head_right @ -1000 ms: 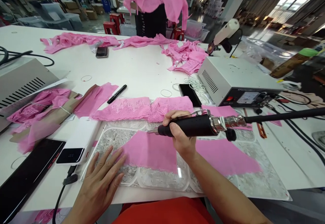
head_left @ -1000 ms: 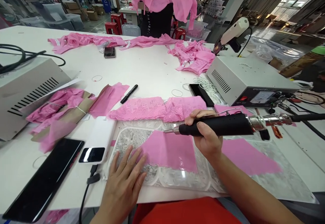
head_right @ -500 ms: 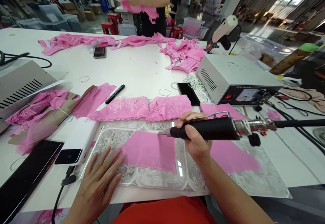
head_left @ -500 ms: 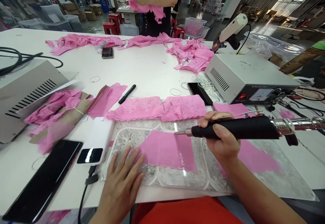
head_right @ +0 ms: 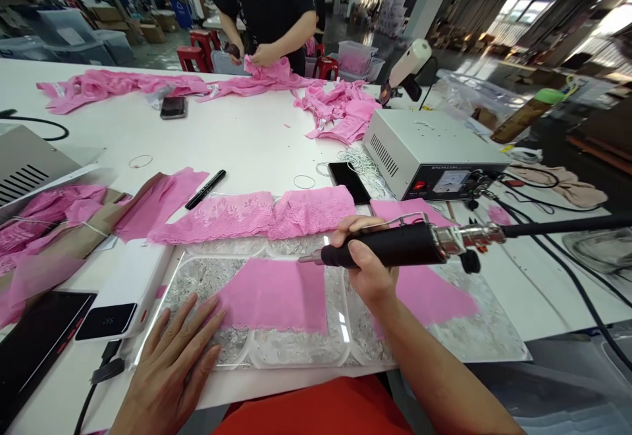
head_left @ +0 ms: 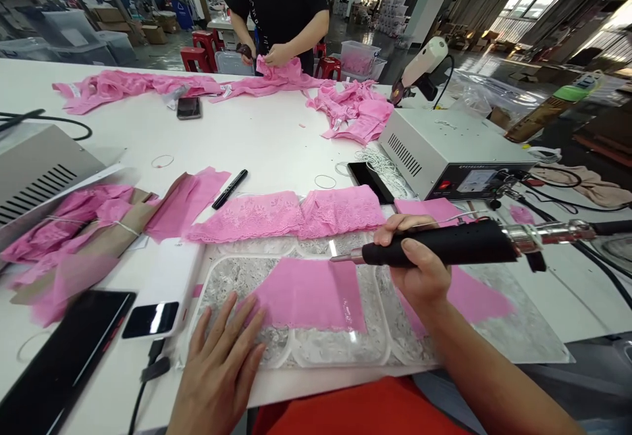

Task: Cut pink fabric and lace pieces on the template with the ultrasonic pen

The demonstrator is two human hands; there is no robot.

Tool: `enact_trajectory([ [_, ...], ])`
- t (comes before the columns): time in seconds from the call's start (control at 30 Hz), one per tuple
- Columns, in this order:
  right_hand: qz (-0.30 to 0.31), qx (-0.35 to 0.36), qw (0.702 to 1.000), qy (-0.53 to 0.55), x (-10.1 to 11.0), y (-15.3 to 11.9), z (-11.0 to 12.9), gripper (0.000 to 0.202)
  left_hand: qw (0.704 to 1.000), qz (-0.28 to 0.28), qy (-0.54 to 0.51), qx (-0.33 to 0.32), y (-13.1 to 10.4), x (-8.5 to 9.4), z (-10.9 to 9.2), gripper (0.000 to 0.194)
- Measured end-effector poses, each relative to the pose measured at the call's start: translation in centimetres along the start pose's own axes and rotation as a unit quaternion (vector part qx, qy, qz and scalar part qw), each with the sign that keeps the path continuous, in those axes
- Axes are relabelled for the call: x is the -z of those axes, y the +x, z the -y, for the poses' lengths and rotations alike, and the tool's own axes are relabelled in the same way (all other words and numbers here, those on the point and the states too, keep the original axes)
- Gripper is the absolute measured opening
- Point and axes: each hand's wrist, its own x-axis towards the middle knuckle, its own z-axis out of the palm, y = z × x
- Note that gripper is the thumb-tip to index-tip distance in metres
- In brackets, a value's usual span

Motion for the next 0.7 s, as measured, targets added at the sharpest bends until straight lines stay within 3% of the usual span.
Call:
enact_trajectory([
  [0.2, -0.061, 0.005, 0.998, -0.026, 2.9, 0.1, 1.4, 0.011, 1.000, 0.000, -0.002, -0.002, 0.0, -0.2, 0.1, 0.051],
  [0.33, -0.079, -0.001, 0.997, -0.018, 3.6, -0.1, 1.7, 0.012, 1.000, 0.004, 0.000, 0.001, 0.1, -0.1, 0.0, 0.051],
  [0.7, -0.023, -0.007, 1.000, -0.018, 4.2, -1.0, 2.0, 0.012, 1.000, 0.012, 0.000, 0.003, 0.1, -0.1, 0.0, 0.053],
])
